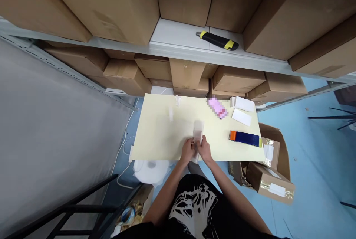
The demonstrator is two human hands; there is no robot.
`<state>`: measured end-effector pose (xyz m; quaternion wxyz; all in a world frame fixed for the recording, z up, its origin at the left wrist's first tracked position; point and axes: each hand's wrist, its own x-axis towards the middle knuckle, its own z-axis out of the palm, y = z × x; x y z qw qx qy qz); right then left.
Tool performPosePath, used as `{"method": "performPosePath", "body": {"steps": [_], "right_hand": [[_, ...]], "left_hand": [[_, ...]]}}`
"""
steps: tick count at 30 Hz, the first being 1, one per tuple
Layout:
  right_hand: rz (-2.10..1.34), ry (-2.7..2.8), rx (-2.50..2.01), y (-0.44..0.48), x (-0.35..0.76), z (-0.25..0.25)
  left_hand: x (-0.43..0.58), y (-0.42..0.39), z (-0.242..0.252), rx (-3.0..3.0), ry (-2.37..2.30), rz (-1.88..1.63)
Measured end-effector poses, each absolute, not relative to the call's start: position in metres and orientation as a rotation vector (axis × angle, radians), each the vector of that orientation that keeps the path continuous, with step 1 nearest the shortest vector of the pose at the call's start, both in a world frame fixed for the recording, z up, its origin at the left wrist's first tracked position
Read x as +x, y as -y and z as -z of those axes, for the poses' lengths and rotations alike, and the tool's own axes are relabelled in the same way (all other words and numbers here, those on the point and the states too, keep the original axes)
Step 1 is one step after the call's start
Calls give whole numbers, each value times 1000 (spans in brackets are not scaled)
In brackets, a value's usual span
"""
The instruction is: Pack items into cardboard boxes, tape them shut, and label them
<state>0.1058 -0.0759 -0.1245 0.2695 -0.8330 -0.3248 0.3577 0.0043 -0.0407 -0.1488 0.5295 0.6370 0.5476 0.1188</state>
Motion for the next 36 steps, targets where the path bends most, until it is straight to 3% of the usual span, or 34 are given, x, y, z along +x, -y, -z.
{"method": "performPosePath", "body": {"steps": [7, 11, 17, 29, 36], "right_hand": [[-1317, 848, -2012, 45, 50, 139], [-1253, 893, -2033, 48, 44, 147], [-887, 863, -2272, 71, 74, 156], [-1097, 700, -2164, 66, 88, 164], [-1299, 657, -1996, 66, 82, 145]], "left_hand": [[-50, 15, 162, 1290, -1380, -186], [-63, 6, 165, 1380, -1477, -151], [-53, 8, 160, 1495, -1621, -193], [-49, 12, 156, 1618, -1608, -258], [-49, 32, 126, 1717, -1522, -306]]}}
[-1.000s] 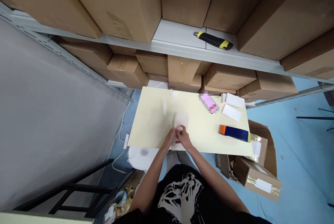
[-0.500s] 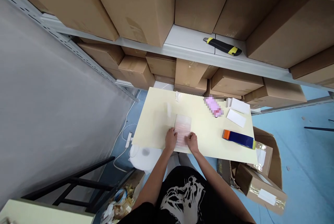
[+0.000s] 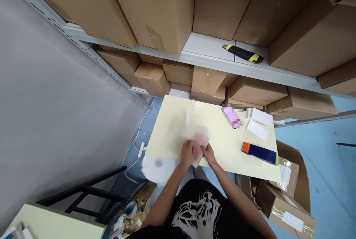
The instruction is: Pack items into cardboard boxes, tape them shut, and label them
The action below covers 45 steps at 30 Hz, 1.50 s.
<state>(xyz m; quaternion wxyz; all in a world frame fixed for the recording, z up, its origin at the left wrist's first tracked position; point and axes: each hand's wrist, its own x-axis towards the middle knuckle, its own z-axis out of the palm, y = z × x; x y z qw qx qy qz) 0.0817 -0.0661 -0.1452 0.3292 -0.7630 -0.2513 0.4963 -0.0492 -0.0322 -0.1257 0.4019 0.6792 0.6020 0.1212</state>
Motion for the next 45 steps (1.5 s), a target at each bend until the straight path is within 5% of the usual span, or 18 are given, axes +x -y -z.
{"method": "performPosePath", "body": {"steps": [9, 26, 37, 45], "right_hand": [[-1510, 797, -1793, 45, 32, 131], [-1070, 1037, -2136, 28, 22, 176], [-781, 2013, -1962, -83, 48, 123], [-811, 2410, -1740, -121, 26, 136]], "left_hand": [[-89, 25, 114, 1653, -1463, -189], [-116, -52, 142, 1625, -1729, 112], [-155, -24, 131, 1603, -1562, -103], [-203, -26, 141, 1367, -1432, -397]]}}
